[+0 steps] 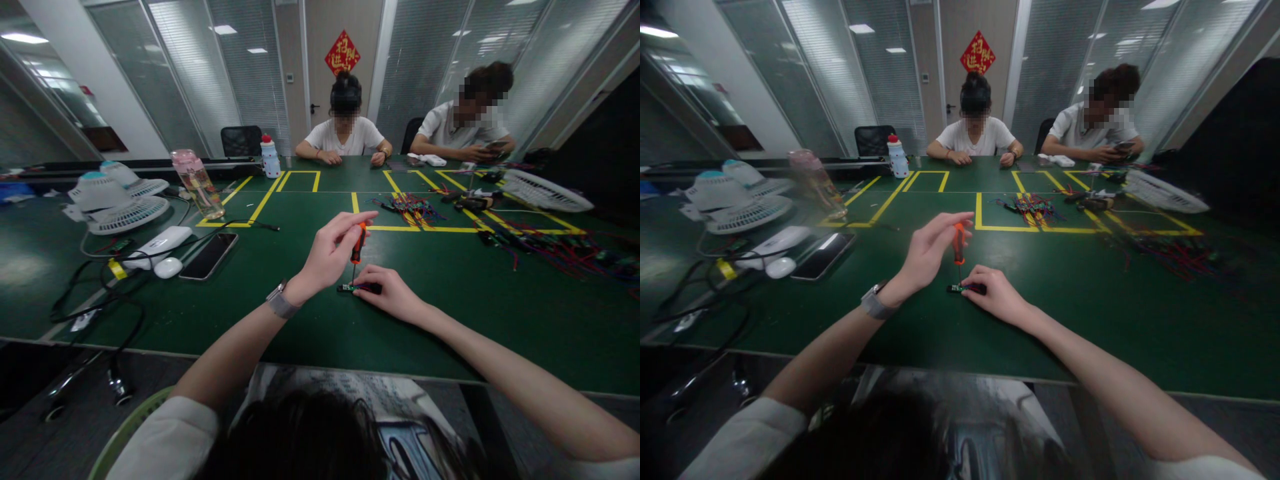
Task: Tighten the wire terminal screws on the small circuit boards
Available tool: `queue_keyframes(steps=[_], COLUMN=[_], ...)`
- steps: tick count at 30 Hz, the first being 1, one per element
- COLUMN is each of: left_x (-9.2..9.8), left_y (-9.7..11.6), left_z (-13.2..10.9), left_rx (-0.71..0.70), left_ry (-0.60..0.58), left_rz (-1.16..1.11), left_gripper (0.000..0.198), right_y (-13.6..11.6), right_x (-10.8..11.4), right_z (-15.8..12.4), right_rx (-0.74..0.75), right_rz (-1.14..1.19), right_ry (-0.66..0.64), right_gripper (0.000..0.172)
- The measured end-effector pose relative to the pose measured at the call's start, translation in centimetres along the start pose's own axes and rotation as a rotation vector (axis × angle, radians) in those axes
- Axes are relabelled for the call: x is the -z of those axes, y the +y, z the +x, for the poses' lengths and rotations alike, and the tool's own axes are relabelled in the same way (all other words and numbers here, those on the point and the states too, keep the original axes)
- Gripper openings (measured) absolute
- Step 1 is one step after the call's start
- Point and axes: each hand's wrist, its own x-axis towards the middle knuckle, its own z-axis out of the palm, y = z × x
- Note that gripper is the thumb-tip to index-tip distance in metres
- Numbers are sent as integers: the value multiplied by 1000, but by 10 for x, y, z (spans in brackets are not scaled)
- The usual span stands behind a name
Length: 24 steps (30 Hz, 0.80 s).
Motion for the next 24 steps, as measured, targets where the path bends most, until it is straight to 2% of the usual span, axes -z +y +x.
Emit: queue_keyframes(steps=[3,8,11,15,21,24], left_x=[-1,-1,-1,-1,0,1], left_y=[-1,-2,-1,0,-2,-1], left_z=[0,-1,-1,0,-1,-1], left_rx=[-1,-26,-26,-26,-102,-62], left_ry=[-2,85,56,14,214,120], left_rz=[-50,58,101,23,228,172], left_gripper=[28,17,23,29,13,23], right_y=[0,-1,-1,1,0,0], right_x=[0,0,0,-1,0,0], right_z=[0,0,0,0,-1,0], right_rx=[1,-5,-6,-3,3,2], right_rz=[4,-2,-5,-5,-11,-8], right_ry=[-2,-11,-7,0,-5,1], right_gripper=[13,13,13,13,14,14])
